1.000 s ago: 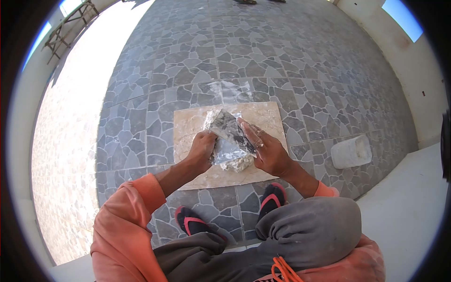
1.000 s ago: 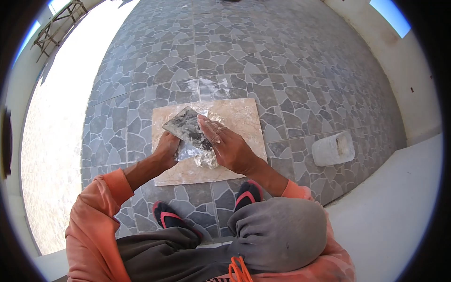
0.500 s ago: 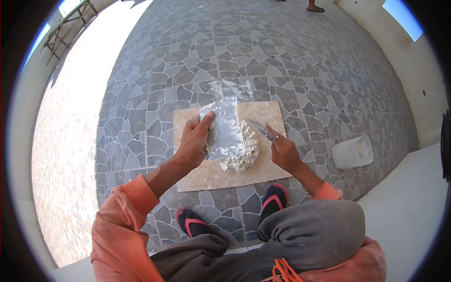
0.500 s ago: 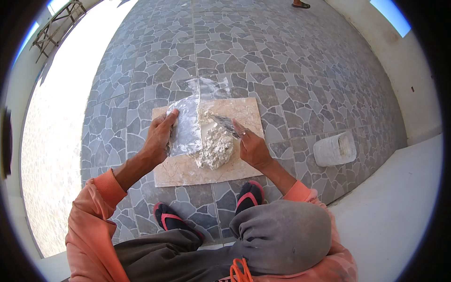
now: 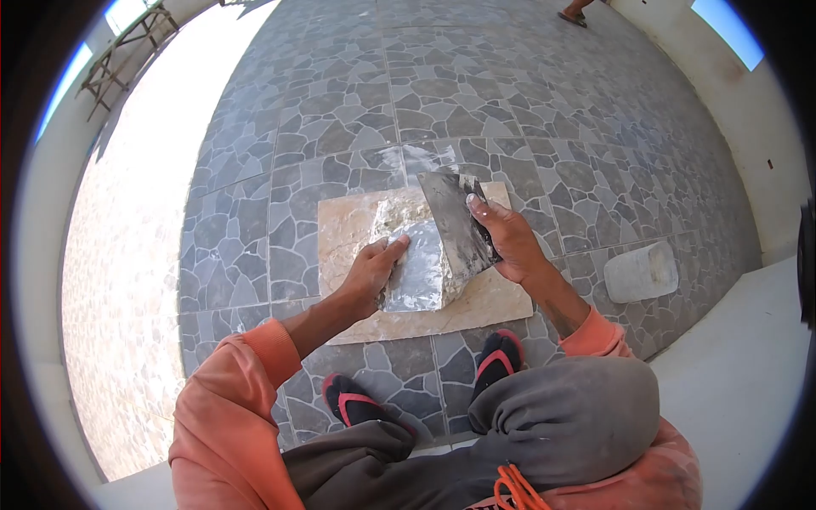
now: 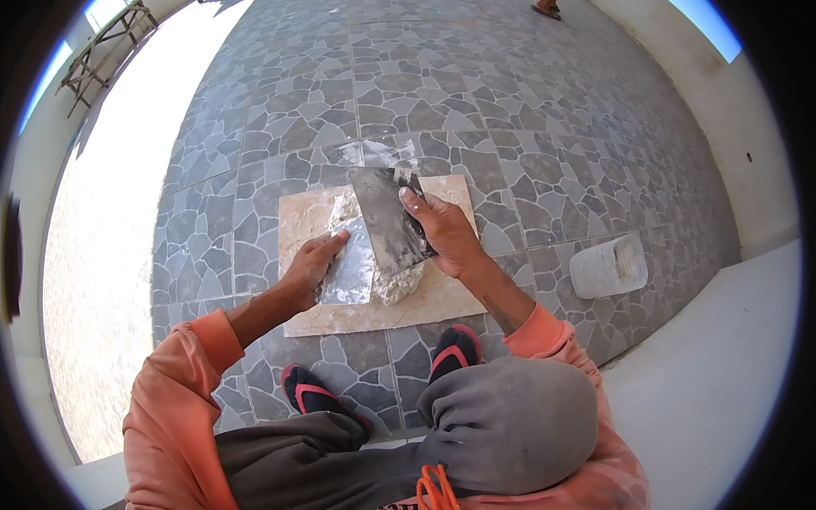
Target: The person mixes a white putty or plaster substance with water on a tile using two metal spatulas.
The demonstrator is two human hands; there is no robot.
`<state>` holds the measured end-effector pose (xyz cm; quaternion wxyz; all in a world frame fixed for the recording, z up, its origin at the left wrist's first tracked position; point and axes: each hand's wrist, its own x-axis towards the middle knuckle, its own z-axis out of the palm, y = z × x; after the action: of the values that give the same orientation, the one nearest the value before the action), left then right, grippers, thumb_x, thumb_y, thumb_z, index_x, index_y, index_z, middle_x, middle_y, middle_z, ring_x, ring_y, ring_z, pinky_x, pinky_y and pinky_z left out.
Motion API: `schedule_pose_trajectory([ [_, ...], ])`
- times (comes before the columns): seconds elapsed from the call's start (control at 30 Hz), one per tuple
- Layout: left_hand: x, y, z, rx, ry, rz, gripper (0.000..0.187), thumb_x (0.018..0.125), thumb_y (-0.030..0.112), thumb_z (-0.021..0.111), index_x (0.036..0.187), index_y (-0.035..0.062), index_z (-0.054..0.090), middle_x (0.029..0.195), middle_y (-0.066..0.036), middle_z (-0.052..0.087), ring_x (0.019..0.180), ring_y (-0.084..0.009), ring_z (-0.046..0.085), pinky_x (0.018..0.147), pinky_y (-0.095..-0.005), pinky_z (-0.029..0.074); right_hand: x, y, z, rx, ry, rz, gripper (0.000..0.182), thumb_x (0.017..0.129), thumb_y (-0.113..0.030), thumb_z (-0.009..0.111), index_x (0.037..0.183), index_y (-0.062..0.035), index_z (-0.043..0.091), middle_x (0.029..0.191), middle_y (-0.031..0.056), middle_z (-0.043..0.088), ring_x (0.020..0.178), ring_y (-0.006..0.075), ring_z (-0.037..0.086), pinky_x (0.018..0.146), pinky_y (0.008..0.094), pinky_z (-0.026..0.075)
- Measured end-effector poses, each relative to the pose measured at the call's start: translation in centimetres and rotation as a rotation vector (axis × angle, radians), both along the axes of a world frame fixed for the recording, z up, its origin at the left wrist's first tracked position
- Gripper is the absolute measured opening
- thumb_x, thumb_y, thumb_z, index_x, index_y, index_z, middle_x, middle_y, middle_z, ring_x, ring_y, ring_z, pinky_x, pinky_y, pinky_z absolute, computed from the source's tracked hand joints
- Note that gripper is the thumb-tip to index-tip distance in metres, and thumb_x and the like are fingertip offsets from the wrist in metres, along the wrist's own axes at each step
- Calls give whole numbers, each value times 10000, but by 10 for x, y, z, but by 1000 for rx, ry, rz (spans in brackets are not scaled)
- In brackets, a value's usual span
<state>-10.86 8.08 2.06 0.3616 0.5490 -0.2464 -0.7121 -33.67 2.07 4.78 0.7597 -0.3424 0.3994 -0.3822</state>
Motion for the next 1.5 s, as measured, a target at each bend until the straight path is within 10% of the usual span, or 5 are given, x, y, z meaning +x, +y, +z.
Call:
schedule_pose_trajectory([
  [0.37,38,-37,14,-331,-182,102,308,995,317,583,1011,9,573,775,9,569,626,-70,540,529,-257,466,-56,30,-27,-5,347,216,404,956,-265,672,1195,54,606,983,34,666,830,68,624,764,251,537],
  [0.73,21,-51,11,-754,-840,-123,391,999,335,525,1066,-49,493,784,-236,565,686,-336,540,676,-450,436,-24,-32,-5,-1414,931,22,209,891,-110,675,1089,-44,681,949,156,676,848,329,665,732,374,549],
  [1.33,30,-73,-18,-858,-973,191,359,983,269,523,1035,-85,501,871,-291,594,825,-422,592,759,-488,441,-3,-5,-55,-1720,824,300,309,789,-46,641,1093,-70,685,913,90,674,832,269,655,733,383,540],
  [1.5,52,-84,-4,-733,-1040,180,344,957,247,550,1042,-82,492,858,-288,635,794,-455,632,729,-495,477,-17,10,-71,-1286,851,351,193,860,-95,638,1034,-14,667,841,163,659,744,312,651,666,427,516],
])
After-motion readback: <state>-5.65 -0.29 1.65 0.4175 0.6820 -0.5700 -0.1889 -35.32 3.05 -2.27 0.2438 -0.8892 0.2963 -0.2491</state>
